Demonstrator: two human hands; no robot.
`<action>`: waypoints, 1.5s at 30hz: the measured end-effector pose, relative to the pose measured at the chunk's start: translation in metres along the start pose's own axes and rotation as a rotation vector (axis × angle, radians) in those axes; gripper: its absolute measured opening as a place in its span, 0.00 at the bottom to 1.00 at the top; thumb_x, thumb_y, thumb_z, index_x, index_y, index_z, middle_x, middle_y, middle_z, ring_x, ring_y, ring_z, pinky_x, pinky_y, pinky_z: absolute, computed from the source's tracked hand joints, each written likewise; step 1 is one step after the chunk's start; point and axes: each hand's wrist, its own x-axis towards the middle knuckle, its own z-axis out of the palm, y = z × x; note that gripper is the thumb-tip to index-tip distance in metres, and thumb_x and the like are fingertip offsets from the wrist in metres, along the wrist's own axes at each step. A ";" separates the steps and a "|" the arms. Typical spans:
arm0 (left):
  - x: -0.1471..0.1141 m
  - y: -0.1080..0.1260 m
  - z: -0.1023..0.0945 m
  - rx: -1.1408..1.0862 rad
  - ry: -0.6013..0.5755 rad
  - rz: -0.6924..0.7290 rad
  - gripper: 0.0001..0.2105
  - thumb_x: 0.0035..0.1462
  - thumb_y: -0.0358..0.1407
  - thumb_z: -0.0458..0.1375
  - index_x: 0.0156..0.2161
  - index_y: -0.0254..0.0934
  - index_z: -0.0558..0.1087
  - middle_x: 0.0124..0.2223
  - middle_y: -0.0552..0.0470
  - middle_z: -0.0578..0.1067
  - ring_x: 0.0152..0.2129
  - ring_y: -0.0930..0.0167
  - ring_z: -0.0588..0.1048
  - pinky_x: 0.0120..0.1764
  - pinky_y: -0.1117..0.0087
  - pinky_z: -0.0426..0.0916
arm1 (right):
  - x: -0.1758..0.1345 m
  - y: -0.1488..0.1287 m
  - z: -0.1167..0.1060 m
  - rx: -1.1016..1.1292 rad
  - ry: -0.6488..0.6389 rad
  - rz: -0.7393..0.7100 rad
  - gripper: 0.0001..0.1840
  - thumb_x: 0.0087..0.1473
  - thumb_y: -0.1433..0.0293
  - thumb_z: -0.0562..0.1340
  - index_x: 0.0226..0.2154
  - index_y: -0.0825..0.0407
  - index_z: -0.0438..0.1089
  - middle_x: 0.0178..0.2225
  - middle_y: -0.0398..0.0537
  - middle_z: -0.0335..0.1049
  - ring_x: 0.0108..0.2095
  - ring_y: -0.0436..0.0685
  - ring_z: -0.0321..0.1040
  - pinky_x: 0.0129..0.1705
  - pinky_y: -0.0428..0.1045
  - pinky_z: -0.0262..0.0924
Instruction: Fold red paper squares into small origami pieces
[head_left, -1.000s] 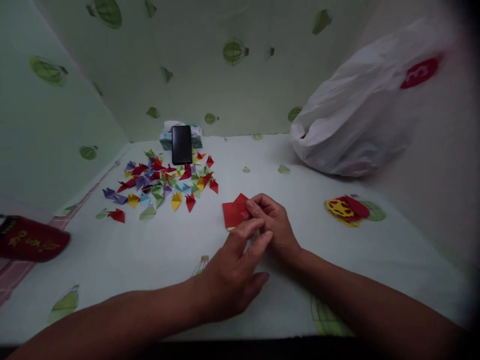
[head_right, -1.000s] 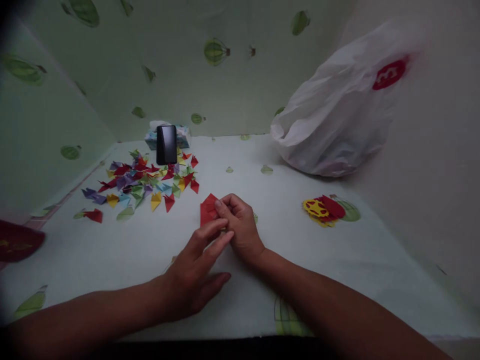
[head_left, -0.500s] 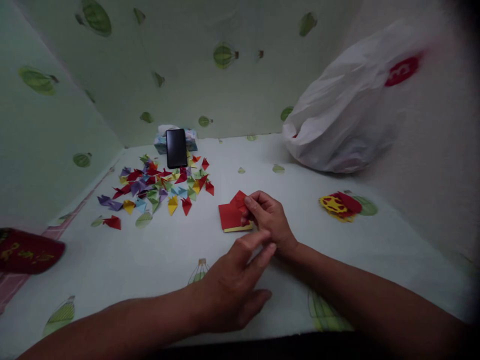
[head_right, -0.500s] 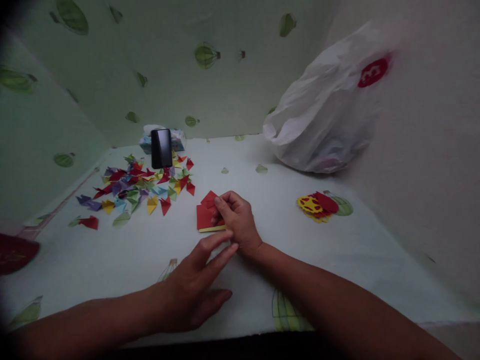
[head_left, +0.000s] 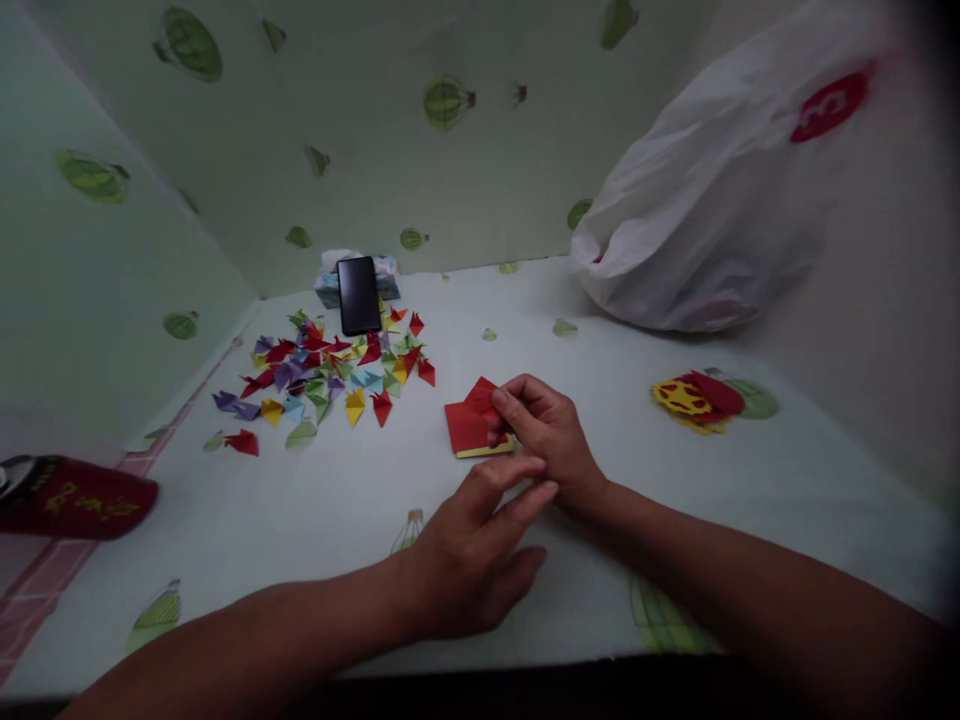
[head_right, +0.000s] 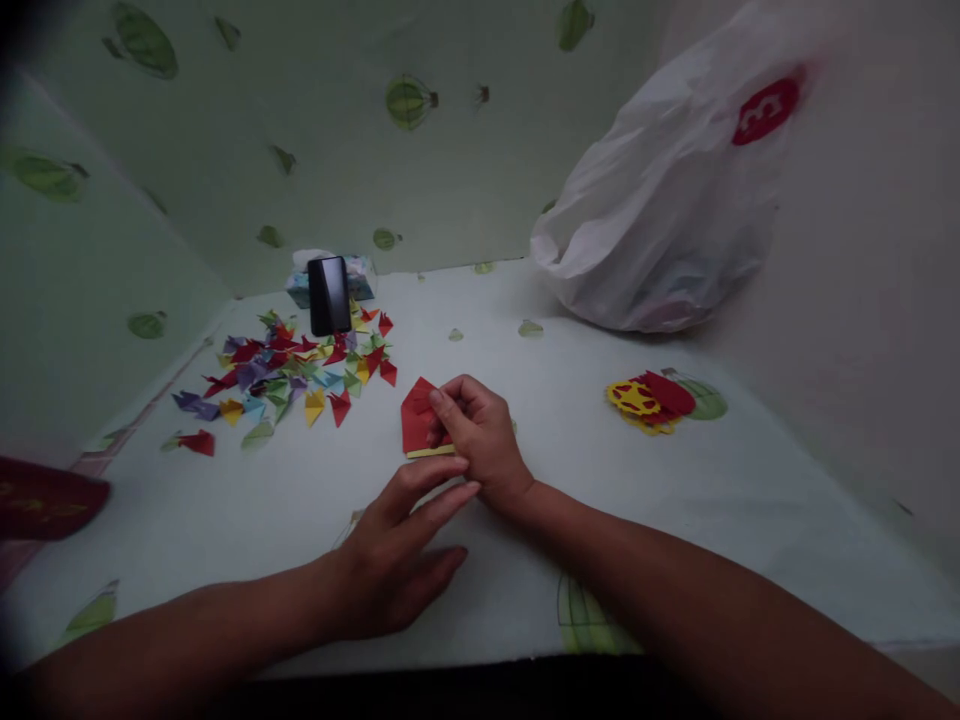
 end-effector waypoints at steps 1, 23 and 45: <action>0.001 -0.001 -0.001 0.010 0.047 -0.013 0.31 0.60 0.26 0.56 0.68 0.35 0.55 0.62 0.33 0.62 0.63 0.56 0.64 0.61 0.49 0.67 | -0.001 0.000 0.001 -0.010 -0.010 -0.009 0.15 0.55 0.58 0.67 0.27 0.50 0.67 0.20 0.39 0.67 0.22 0.49 0.64 0.25 0.46 0.60; 0.002 0.008 0.001 -0.019 0.015 0.020 0.34 0.60 0.27 0.55 0.70 0.33 0.49 0.62 0.31 0.64 0.62 0.55 0.65 0.60 0.49 0.67 | -0.005 -0.002 0.002 0.008 -0.021 -0.044 0.15 0.56 0.58 0.67 0.27 0.50 0.68 0.21 0.39 0.68 0.22 0.49 0.63 0.27 0.47 0.62; -0.003 0.009 0.009 -0.097 -0.092 0.041 0.41 0.55 0.33 0.60 0.69 0.29 0.46 0.66 0.27 0.54 0.66 0.49 0.56 0.64 0.46 0.61 | 0.003 0.005 0.000 0.221 -0.031 0.030 0.15 0.53 0.59 0.70 0.28 0.51 0.69 0.20 0.38 0.70 0.20 0.48 0.66 0.25 0.45 0.65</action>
